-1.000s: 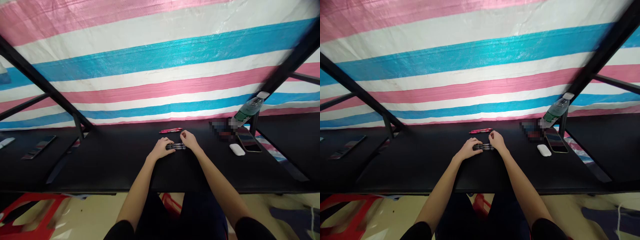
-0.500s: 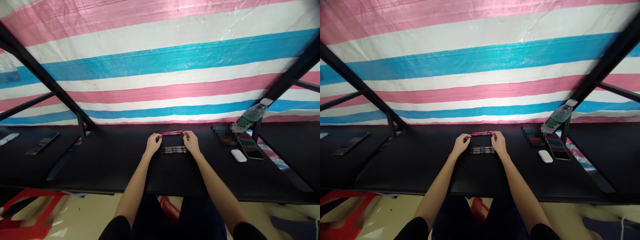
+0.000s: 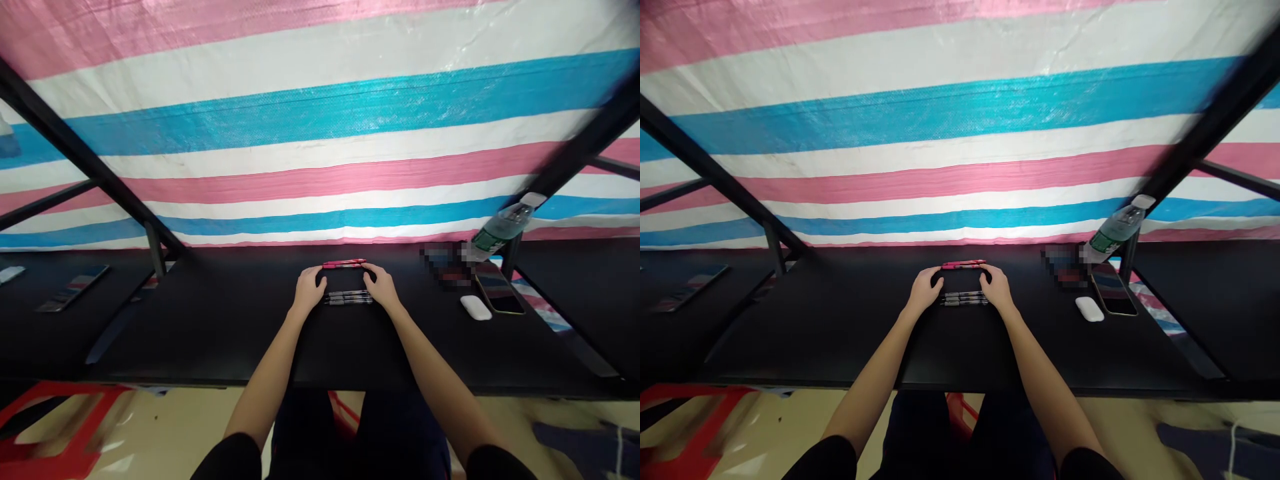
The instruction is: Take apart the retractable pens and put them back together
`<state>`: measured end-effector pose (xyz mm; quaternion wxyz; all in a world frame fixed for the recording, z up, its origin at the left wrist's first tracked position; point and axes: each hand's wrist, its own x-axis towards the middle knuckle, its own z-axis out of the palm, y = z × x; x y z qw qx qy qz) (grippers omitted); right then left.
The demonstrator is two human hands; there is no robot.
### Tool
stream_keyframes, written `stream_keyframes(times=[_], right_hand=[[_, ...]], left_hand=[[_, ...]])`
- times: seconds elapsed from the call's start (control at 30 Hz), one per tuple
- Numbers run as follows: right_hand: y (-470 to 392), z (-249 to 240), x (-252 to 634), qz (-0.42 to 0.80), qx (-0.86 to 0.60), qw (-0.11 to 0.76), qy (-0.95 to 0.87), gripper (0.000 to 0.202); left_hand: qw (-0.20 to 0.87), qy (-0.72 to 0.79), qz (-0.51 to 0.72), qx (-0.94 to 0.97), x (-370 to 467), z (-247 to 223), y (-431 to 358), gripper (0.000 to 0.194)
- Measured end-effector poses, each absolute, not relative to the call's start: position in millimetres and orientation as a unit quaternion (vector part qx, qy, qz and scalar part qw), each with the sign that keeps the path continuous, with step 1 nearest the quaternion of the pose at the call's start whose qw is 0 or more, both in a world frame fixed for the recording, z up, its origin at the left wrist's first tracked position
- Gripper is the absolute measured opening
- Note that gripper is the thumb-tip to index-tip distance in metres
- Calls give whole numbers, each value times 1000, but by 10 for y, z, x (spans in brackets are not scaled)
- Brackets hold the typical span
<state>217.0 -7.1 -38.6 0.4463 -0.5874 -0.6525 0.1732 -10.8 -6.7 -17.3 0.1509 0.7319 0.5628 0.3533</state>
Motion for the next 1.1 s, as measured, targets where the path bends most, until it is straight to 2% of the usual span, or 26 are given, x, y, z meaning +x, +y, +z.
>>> stream_keyframes(times=[0.17, 0.33, 0.47, 0.57, 0.73, 1.1], right_hand=[[-97, -382, 2152, 218, -571, 497, -616, 32], [-68, -403, 2102, 347, -531, 590, -500, 30], [-72, -372, 2073, 412, -509, 621, -430, 33], [-93, -323, 2065, 451, -484, 632, -404, 35], [-141, -216, 2037, 501, -449, 617, -408, 33], [-187, -128, 2021, 548, -416, 605, -400, 32]], left_hand=[[164, 558, 396, 711, -112, -130, -72, 28], [191, 534, 461, 683, -103, -82, -89, 24], [245, 509, 504, 653, -87, -78, -89, 17], [317, 496, 514, 624, -79, -61, -88, 13], [406, 489, 518, 572, -73, 1, -101, 22], [466, 445, 489, 588, -14, 55, -156, 24]])
